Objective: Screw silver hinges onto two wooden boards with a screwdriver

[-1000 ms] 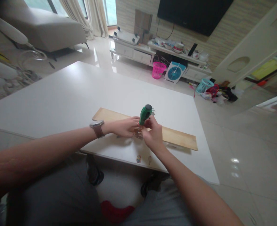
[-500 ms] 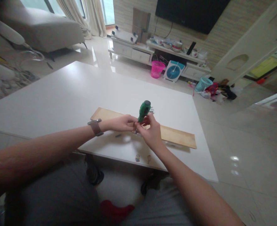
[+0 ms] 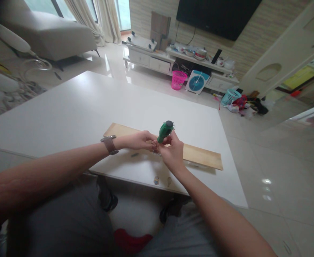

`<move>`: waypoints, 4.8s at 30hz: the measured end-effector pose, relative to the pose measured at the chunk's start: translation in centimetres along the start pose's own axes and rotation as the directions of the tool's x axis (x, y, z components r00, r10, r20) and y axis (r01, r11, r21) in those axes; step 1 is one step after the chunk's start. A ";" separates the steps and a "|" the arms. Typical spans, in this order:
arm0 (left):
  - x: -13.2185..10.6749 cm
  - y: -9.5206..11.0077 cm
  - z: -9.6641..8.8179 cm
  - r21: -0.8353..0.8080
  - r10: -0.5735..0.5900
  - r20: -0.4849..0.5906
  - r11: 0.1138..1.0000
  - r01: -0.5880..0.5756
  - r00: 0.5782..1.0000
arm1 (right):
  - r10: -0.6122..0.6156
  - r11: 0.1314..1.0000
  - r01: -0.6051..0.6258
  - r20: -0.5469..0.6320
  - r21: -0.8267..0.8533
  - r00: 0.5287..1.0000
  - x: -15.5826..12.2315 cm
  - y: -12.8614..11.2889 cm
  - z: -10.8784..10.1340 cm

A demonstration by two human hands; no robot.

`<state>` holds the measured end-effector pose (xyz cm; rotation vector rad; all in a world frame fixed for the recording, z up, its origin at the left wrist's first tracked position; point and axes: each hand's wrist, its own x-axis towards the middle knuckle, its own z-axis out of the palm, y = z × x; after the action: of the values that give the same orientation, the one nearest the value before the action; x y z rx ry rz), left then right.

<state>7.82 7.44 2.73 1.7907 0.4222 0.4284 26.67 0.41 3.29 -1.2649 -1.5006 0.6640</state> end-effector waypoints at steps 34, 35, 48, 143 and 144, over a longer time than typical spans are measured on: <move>0.2 0.2 0.5 0.094 0.015 -0.159 0.996 0.000 0.987 | -0.114 0.977 0.105 0.040 0.188 0.993 0.4 -0.6 -0.5; 0.2 0.2 0.5 0.091 0.016 -0.159 0.996 -0.001 0.987 | -0.106 0.979 0.101 0.021 0.177 0.994 0.5 -0.5 -0.5; 0.2 0.5 0.6 0.098 0.023 -0.169 0.995 -0.006 0.985 | -0.125 0.973 0.111 0.057 0.201 0.990 0.4 -0.6 -0.6; 0.8 -0.6 0.6 -0.073 0.012 -0.278 0.997 -0.034 0.961 | -0.137 0.977 0.120 0.087 0.175 0.987 0.3 -0.7 -0.7; 0.8 -0.5 0.5 -0.077 0.017 -0.258 0.996 -0.038 0.966 | -0.144 0.973 0.121 0.107 0.195 0.984 0.3 -0.7 -0.7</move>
<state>8.71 7.49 2.18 1.6685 0.5533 0.6933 27.12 0.31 4.26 -0.9875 -1.5659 0.7847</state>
